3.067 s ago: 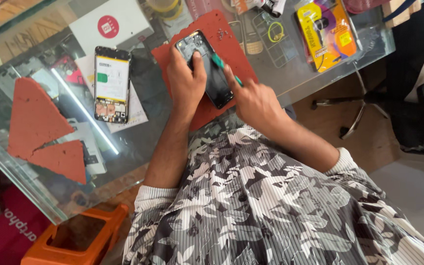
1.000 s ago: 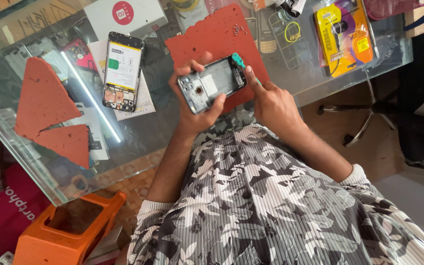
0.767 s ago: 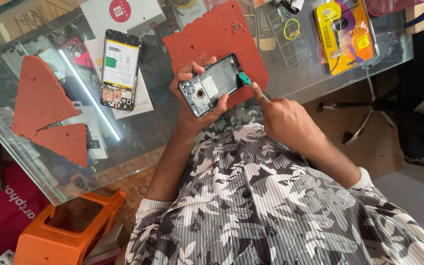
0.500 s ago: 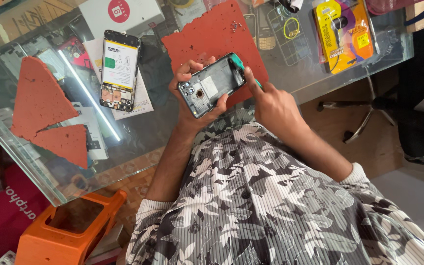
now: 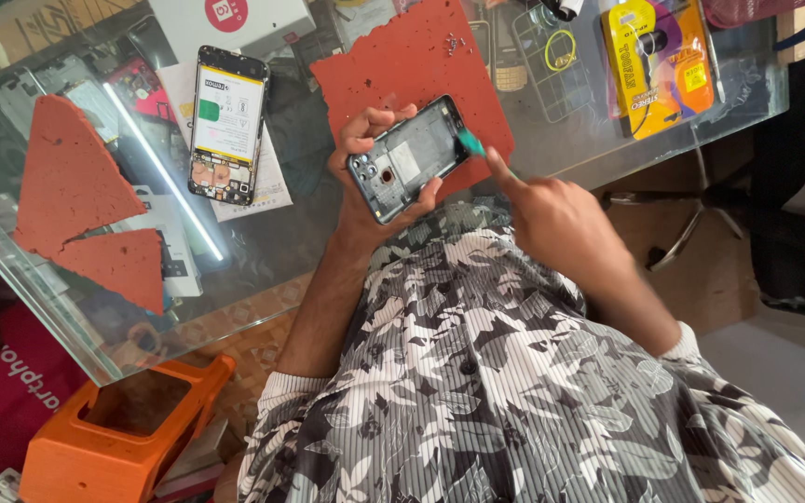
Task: The person cleans and wipes the internal components and case of a disassembled mobile phone using a brush and a cloth.
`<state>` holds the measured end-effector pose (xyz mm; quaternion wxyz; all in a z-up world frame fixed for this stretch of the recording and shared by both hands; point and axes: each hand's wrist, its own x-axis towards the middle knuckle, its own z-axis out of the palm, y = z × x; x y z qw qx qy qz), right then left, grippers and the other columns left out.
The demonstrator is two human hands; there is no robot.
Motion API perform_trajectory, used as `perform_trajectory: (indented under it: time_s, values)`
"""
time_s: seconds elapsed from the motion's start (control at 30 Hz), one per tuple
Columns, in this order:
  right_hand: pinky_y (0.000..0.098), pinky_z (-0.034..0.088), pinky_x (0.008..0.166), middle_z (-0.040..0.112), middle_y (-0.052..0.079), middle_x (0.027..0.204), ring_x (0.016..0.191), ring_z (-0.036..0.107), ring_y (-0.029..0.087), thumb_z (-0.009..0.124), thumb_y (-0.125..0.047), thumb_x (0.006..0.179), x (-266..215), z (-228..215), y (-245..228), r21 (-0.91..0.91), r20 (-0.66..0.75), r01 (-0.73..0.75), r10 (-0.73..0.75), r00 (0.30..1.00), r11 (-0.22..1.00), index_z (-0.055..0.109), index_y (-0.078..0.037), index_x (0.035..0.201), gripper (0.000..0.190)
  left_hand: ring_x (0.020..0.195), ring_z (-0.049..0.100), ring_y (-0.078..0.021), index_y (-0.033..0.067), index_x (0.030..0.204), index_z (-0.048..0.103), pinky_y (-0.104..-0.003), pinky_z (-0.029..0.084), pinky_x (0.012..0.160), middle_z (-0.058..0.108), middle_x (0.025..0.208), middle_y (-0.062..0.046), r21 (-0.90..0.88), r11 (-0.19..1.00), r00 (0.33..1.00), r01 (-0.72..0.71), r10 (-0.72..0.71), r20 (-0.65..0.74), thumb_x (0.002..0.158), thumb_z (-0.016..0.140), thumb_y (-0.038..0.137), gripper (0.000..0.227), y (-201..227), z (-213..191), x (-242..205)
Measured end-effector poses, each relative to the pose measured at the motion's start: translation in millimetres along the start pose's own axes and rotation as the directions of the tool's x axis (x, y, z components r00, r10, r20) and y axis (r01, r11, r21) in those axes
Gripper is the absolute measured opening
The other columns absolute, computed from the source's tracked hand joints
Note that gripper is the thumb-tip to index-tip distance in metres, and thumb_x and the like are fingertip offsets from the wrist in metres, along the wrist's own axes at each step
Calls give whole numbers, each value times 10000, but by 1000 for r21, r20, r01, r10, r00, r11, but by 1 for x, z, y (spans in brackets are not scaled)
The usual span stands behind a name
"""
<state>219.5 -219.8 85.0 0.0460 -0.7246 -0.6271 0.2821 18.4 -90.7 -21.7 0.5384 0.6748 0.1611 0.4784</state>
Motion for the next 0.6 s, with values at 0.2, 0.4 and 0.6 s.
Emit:
perform_trajectory:
  time_s: [0.2, 0.4, 0.6]
  values:
    - [512, 545, 720, 718, 239, 923, 801, 689, 436, 547, 42, 880, -4, -7, 2, 223, -217, 103, -54, 975, 969, 449, 0, 1544, 672, 1451, 519, -360, 233, 1335, 277, -502, 558, 1197, 391, 1441, -122, 2, 998, 995, -55, 54, 89, 865, 904, -2, 818, 2, 1, -4]
    - [464, 553, 674, 713, 240, 831, 666, 708, 393, 587, 5, 890, -9, 2, 2, 421, 45, 19, -42, 998, 907, 474, -65, 1522, 645, 1443, 484, -400, 231, 1320, 361, -576, 495, 1213, 415, 1461, -97, 7, 984, 967, -177, 173, 185, 820, 915, -67, 803, 7, 0, 1]
    - [442, 517, 663, 681, 261, 843, 693, 665, 374, 558, 72, 890, -6, 9, 6, 428, -134, 56, 2, 991, 902, 422, 23, 1564, 690, 1497, 408, -433, 272, 1354, 363, -524, 579, 1176, 361, 1496, -119, -92, 985, 948, -143, 164, 273, 858, 893, -114, 822, 11, -2, -1]
